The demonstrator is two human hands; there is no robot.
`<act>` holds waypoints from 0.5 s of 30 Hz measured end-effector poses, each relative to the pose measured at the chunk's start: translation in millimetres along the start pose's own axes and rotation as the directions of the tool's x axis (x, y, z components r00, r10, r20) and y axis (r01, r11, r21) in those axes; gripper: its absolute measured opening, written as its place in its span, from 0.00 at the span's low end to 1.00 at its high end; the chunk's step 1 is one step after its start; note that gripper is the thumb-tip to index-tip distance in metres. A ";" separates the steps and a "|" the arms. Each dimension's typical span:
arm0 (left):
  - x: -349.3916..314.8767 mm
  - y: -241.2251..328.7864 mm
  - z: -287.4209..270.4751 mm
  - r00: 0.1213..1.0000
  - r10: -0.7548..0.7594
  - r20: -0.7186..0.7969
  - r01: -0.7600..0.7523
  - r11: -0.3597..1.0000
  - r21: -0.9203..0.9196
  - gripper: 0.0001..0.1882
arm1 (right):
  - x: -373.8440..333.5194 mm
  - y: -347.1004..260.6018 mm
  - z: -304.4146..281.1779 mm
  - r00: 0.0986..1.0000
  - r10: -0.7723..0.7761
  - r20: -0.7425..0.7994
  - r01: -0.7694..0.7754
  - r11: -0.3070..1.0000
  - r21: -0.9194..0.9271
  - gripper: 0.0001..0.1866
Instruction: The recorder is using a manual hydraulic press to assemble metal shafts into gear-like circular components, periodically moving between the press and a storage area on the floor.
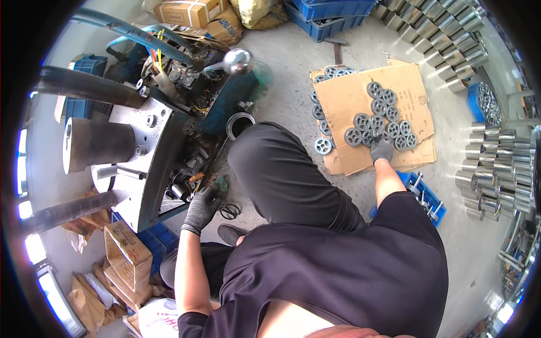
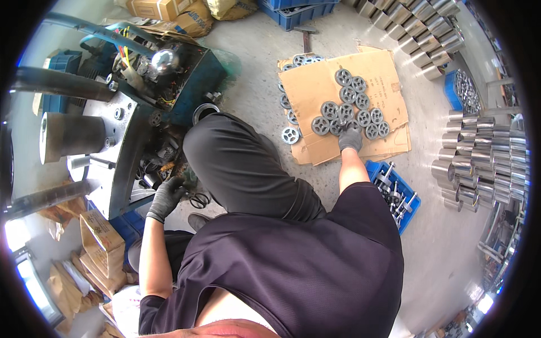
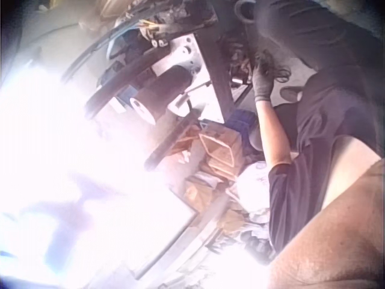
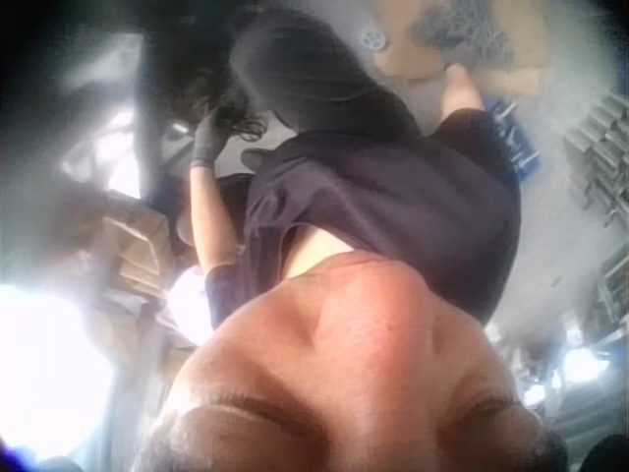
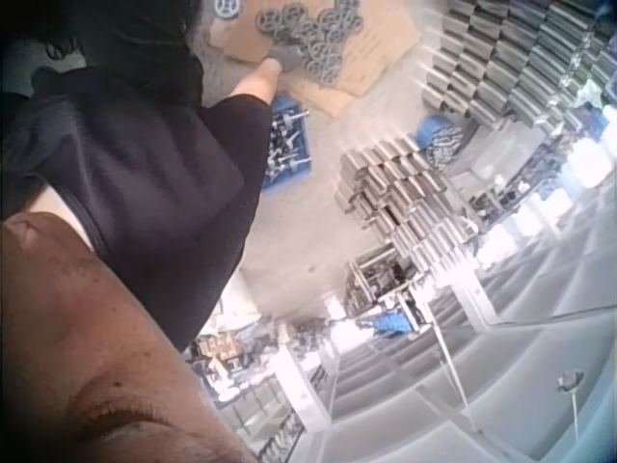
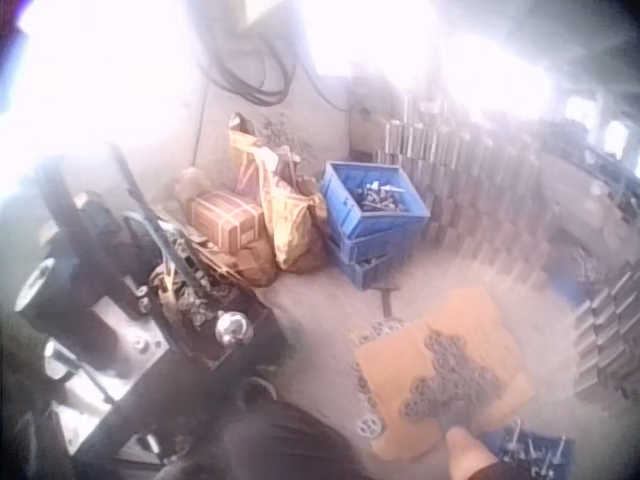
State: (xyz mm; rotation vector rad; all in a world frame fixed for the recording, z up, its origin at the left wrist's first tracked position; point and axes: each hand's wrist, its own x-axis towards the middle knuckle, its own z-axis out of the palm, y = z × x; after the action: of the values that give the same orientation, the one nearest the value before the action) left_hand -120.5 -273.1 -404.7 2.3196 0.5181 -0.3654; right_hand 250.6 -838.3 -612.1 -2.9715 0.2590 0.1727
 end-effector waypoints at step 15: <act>-20.7 22.6 -29.5 0.995 0.092 -0.033 -0.083 0.972 0.220 0.18 | 18.5 20.3 17.9 0.923 -0.101 0.372 0.015 0.974 0.228 0.21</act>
State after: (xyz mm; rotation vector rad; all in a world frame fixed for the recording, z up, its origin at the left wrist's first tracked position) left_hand -124.9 -272.5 -362.4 2.5584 0.4115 -0.3459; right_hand 263.2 -858.2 -634.9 -2.6477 0.1290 0.6609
